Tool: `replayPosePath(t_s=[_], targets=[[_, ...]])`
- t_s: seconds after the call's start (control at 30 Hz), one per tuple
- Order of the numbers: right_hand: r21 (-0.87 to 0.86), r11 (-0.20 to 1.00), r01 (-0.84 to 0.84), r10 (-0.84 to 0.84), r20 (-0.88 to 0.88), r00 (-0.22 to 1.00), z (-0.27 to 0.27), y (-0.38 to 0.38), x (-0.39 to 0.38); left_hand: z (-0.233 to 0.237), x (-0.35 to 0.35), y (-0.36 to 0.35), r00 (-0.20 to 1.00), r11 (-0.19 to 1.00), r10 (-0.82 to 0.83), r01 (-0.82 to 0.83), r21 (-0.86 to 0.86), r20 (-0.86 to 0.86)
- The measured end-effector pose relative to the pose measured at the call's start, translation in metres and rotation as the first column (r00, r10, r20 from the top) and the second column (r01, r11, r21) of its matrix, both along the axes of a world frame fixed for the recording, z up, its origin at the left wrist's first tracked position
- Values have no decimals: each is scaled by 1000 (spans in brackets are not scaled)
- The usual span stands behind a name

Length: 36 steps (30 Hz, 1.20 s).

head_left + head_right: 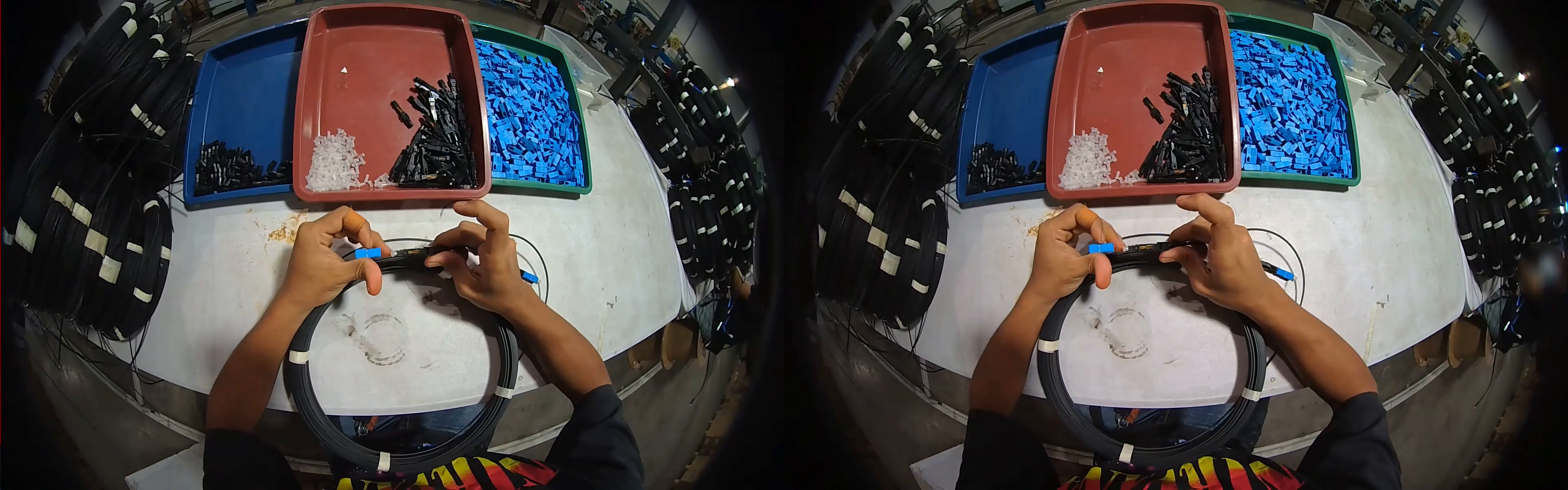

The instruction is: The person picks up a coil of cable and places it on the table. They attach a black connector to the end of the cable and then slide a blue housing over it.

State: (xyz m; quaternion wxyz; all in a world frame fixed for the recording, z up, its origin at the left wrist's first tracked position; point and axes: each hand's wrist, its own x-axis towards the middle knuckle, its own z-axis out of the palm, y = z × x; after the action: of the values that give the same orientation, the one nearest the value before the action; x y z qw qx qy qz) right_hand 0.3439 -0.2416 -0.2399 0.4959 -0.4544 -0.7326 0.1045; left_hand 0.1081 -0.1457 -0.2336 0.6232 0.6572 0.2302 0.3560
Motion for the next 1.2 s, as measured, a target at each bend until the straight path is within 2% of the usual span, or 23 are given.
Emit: replayPosePath(t_s=[0.1, 0.17, 0.2, 0.27, 0.4, 0.47, 0.5, 0.63, 0.73, 1.07, 1.17, 1.2], targets=[[-37, 999, 15, -13, 41, 999, 2, -2, -1, -5, 2, 3, 996, 997, 69, -71, 27, 62], [-21, 1000, 9, -7, 52, 999, 1, -1, -1, -11, 0, 8, 997, 974, 57, -69, 216, 60], [-22, 1000, 10, -9, 52, 999, 1, -2, -1, -10, -1, 7, 997, 974, 56, -67, 215, 60], [-71, 997, 23, -20, 38, 999, 2, -5, -2, -5, -4, 4, 995, 982, 64, -48, 185, -81], [19, 999, 26, -27, 31, 999, 9, 0, -4, 2, 1, 0, 990, 968, 142, -135, 213, -18], [50, 998, -45, 35, 185, 982, 13, 4, -1, 4, 2, 3, 985, 875, 160, -113, 470, -61], [-63, 998, -18, 34, 254, 967, 14, -1, 0, 8, 2, 1, 985, 875, 159, -113, 470, -61], [11, 996, -94, 82, 392, 916, 19, 0, -2, 11, 1, -5, 971, 825, 185, -70, 560, -151], [-30, 994, -101, 104, 439, 893, 21, -2, -4, 10, 1, -6, 966, 805, 206, -78, 588, -154], [-82, 990, -112, 135, 374, 918, 18, 0, -2, 18, 2, -8, 977, 786, 162, -41, 617, -141], [-37, 991, -125, 130, 366, 922, 16, 2, -2, 14, 1, -3, 980, 763, 167, -59, 644, -109], [-22, 995, -101, 103, 301, 948, 14, 3, -1, 14, 1, -4, 980, 762, 167, -58, 645, -109]])
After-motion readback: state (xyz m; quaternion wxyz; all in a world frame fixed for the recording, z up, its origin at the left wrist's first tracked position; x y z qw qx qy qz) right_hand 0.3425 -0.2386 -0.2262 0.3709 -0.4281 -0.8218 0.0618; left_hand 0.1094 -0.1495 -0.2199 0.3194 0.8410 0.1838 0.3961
